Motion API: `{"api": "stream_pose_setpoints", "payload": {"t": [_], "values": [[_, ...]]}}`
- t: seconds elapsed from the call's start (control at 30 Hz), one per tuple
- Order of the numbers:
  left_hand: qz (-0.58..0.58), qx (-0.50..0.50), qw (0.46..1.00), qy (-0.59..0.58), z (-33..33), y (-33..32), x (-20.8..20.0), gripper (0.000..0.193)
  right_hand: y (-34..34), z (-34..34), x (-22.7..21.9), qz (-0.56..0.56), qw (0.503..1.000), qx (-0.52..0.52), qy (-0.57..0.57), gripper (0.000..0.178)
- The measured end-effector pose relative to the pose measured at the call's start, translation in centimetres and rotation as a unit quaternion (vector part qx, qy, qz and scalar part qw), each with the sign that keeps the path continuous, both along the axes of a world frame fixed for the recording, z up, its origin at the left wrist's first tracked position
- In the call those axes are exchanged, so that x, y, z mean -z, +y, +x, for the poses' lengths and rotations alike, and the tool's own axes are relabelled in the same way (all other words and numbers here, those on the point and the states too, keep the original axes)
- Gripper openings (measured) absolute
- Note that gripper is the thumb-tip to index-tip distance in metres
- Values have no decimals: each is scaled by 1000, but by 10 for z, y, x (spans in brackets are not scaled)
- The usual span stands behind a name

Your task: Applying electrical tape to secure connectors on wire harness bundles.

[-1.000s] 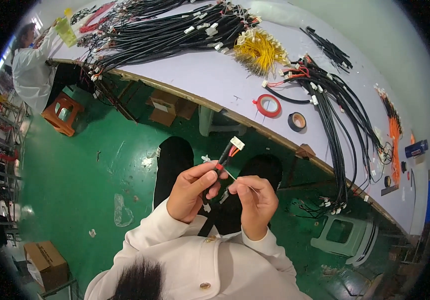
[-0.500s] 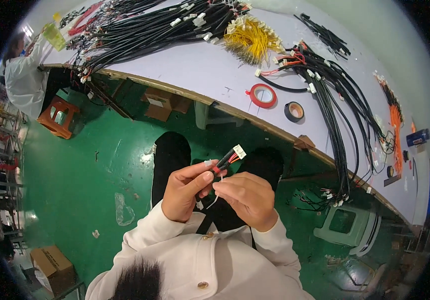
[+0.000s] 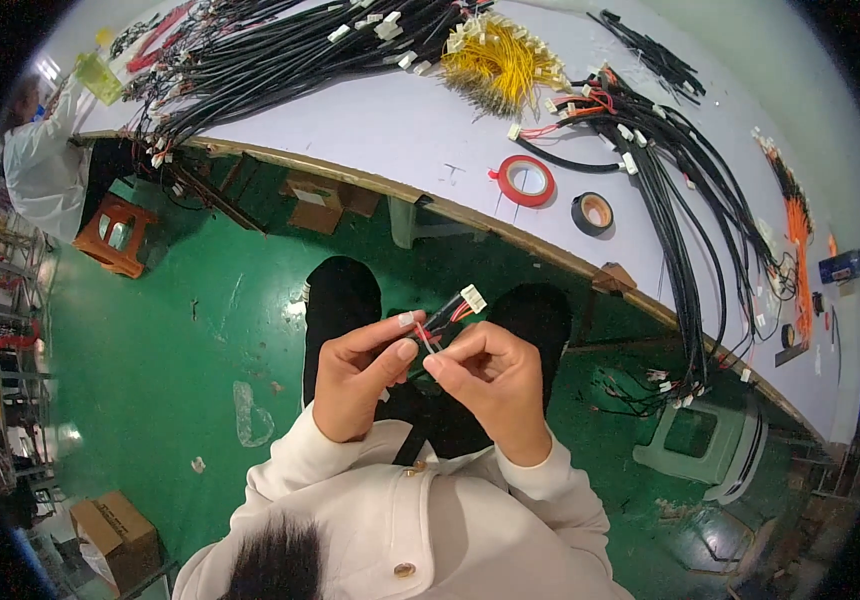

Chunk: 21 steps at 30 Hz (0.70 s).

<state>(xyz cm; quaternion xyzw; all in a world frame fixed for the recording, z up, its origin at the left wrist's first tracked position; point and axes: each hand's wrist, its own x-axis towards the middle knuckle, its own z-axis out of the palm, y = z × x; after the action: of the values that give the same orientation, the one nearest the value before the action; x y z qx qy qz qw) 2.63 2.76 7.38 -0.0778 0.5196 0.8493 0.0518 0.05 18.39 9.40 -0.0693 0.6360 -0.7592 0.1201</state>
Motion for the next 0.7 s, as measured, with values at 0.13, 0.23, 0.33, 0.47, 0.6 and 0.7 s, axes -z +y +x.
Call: {"api": "stream_pose_setpoints", "payload": {"t": [0.13,0.23,0.33,0.47,0.6,0.7], "values": [[-25,0,1000,17,1,-2,-1,29,-4,3,-2,0,1000,7,11,13],[-43,10,999,19,1,-3,-2,29,-3,2,0,6,1000,3,10,12],[-45,12,999,24,1,-3,1,28,-3,4,-2,12,1000,-6,20,12],[-47,10,998,37,1,-3,-2,28,-5,6,-2,7,1000,5,11,11],[-190,-8,969,155,3,-1,-1,25,-7,9,2,12,999,52,-1,12],[-260,-16,941,215,1,3,3,24,-16,11,11,86,982,130,109,11]]}}
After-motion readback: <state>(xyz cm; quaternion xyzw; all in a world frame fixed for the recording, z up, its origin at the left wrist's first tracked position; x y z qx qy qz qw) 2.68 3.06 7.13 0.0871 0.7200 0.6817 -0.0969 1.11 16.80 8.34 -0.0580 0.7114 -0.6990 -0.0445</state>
